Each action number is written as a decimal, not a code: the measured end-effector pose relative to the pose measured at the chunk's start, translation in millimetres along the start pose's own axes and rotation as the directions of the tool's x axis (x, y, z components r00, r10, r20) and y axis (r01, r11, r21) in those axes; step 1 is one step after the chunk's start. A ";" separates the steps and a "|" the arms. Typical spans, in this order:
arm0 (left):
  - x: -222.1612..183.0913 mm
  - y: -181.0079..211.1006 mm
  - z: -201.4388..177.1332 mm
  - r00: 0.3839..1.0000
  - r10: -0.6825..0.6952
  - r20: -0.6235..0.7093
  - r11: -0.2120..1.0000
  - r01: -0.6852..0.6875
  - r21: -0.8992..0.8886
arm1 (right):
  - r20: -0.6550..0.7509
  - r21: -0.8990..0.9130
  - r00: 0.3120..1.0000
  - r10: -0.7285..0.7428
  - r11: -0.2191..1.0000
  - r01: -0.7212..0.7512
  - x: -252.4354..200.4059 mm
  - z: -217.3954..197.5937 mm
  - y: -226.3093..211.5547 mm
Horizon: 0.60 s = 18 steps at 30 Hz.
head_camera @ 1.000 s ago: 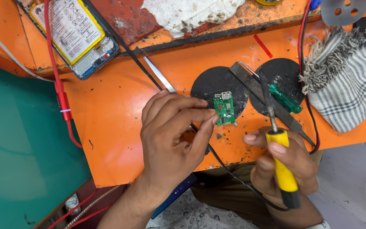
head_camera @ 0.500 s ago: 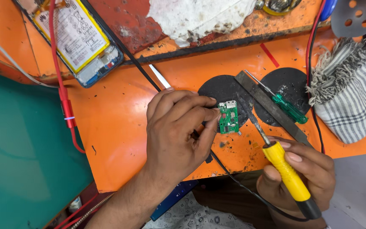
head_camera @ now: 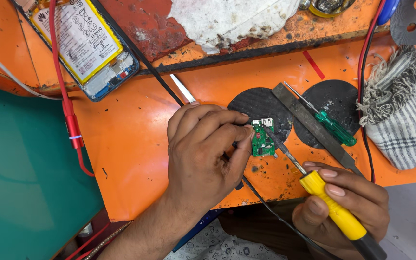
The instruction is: The person uses a soldering iron to apply solder to components on a small circuit board, moving the board and wires by hand to position them for repair.
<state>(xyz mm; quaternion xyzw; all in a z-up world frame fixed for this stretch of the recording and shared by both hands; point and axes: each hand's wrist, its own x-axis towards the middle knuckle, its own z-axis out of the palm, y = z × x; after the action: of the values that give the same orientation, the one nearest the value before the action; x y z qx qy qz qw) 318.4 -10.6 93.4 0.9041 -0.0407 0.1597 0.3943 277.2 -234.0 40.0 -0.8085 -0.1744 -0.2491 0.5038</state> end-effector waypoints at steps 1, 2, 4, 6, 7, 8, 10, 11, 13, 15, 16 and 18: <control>0.0 0.0 0.1 1.000 0.002 -0.002 1.000 -0.002 0.003 | 0.010 0.000 1.000 0.016 1.000 -0.016 -0.7 -0.3 -0.9; -0.1 -0.1 -0.2 1.000 0.001 -0.002 1.000 -0.001 0.003 | 0.022 0.000 0.999 0.033 0.999 -0.033 -1.5 -0.8 -2.4; -0.1 -0.1 -0.4 1.000 -0.005 0.001 1.000 0.005 -0.003 | 0.029 0.013 0.998 0.050 0.999 -0.050 -1.4 -1.2 -3.2; -0.3 0.3 0.4 1.000 -0.009 -0.001 1.000 0.009 -0.004 | 0.037 0.021 0.998 0.051 0.998 -0.052 -0.6 -1.1 -3.2; -0.2 0.5 0.6 1.000 -0.011 -0.003 1.000 0.011 -0.003 | 0.039 0.024 0.998 0.048 0.999 -0.049 0.1 -1.4 -3.4; -0.1 0.6 0.4 1.000 -0.012 -0.004 1.000 0.012 -0.003 | 0.041 0.027 0.998 0.046 0.999 -0.047 0.7 -1.6 -3.6; -0.2 0.7 0.0 1.000 -0.012 -0.002 1.000 0.012 -0.006 | 0.069 0.025 0.997 0.046 0.999 -0.048 1.5 -3.3 -4.3; -0.4 0.9 0.2 1.000 -0.013 -0.002 1.000 0.013 -0.006 | 0.079 0.024 0.996 0.047 0.998 -0.049 1.6 -4.4 -4.8; -0.4 0.9 0.6 1.000 -0.011 0.000 1.000 0.011 -0.001 | 0.097 0.009 0.993 0.061 0.998 -0.062 1.3 -5.3 -5.7; -0.5 0.9 0.1 1.000 -0.012 0.005 1.000 0.012 -0.008 | 0.101 0.005 0.993 0.055 0.998 -0.055 1.9 -5.0 -5.6; -0.5 0.8 0.0 1.000 -0.013 0.009 1.000 0.014 -0.014 | 0.100 0.005 0.994 0.049 0.999 -0.050 2.2 -5.0 -5.9; -0.7 1.0 0.5 1.000 -0.011 0.004 1.000 0.011 -0.009 | 0.112 -0.016 0.992 0.052 0.999 -0.050 2.7 -6.3 -7.9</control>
<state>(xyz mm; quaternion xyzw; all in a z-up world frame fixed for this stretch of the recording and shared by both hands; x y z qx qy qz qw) 317.7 -11.7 93.6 0.9029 -0.0372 0.1557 0.3990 273.8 -236.1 49.5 -0.8289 -0.1802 -0.1914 0.4938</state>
